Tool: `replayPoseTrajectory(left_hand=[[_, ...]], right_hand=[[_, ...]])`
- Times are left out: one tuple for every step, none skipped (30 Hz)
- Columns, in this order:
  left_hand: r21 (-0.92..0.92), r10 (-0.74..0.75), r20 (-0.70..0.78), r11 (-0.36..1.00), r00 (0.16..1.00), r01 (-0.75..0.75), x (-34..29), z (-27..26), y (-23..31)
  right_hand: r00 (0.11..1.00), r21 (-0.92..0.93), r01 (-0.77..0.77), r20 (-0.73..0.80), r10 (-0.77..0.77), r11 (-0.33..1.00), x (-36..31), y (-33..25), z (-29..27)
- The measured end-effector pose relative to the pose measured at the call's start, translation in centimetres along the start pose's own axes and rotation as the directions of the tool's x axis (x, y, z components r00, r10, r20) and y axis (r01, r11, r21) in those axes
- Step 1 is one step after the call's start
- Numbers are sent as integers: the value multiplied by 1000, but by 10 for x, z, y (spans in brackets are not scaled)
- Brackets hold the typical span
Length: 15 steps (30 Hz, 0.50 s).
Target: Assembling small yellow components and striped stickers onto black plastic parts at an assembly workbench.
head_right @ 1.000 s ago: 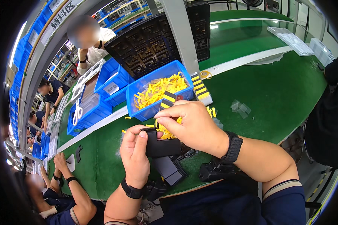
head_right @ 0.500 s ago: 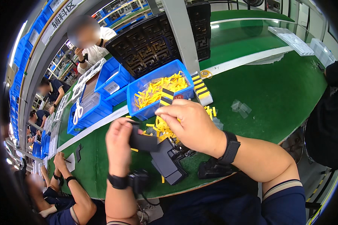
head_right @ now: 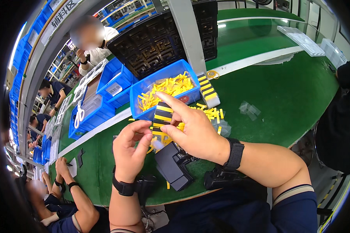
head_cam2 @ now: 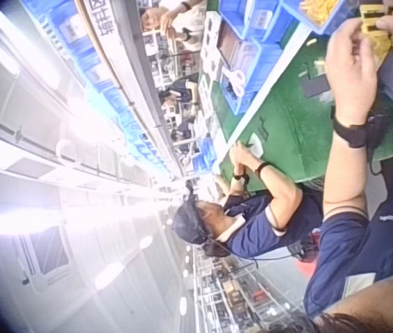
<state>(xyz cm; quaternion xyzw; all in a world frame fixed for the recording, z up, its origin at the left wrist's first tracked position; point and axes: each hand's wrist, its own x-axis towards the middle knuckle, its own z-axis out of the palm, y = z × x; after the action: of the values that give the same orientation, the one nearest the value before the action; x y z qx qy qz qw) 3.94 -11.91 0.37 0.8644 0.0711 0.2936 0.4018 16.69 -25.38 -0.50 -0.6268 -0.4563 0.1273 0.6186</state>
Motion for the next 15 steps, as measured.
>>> replayPoseTrajectory(left_hand=[[-6, 7, -2, 1000, 1000, -7, 1, 2, 2], [-114, -65, 21, 991, 998, 67, 1, 3, 3], [-193, -155, 54, 968, 986, 162, 1, 4, 3], [-220, -135, 54, 965, 989, 144, 2, 3, 1], [-405, -214, 119, 881, 970, 244, 2, 2, 0], [-550, -305, 203, 751, 931, 366, 2, 2, -2], [-567, -271, 189, 755, 944, 330, 2, 2, -3], [-609, -280, 239, 702, 930, 368, 2, 3, -5], [-638, -303, 302, 641, 904, 428, 3, 3, -6], [-646, -289, 287, 645, 913, 408, 3, 4, -8], [-637, -286, 300, 650, 910, 414, 3, 3, -10], [-626, -297, 314, 649, 902, 432, 3, 2, -13], [-626, -286, 315, 653, 905, 425, 4, 1, -16], [-588, -330, 339, 656, 881, 473, 4, -1, -20], [-564, -356, 361, 652, 862, 506, 4, -3, -24]], right_hand=[[1000, 1, 0, -1, 0, 1000, -1, 0, 0], [1000, -18, -5, 5, 5, 1000, -1, 0, -1], [1000, -38, -10, 11, 10, 999, -2, -1, -1], [1000, -38, -11, 9, 11, 999, -2, -1, -1], [1000, -32, 5, -14, -6, 999, -2, -2, 0], [999, -36, 14, -36, -16, 999, -3, -2, 1], [999, -30, 32, -33, -33, 999, -3, -3, 2], [998, 52, 32, -64, -29, 998, -3, -3, 3], [994, 134, 18, -105, -4, 991, -4, -3, 5], [996, 137, 32, -91, -20, 990, -5, -3, 5], [994, 182, 10, -105, 9, 983, -6, -2, 6], [993, 219, -5, -111, 29, 976, -6, -2, 5], [992, 229, -14, -118, 42, 973, -4, 0, 4], [994, 182, -27, -99, 46, 983, -2, 1, 1], [991, 119, -89, -84, 100, 989, 0, 3, -2]])
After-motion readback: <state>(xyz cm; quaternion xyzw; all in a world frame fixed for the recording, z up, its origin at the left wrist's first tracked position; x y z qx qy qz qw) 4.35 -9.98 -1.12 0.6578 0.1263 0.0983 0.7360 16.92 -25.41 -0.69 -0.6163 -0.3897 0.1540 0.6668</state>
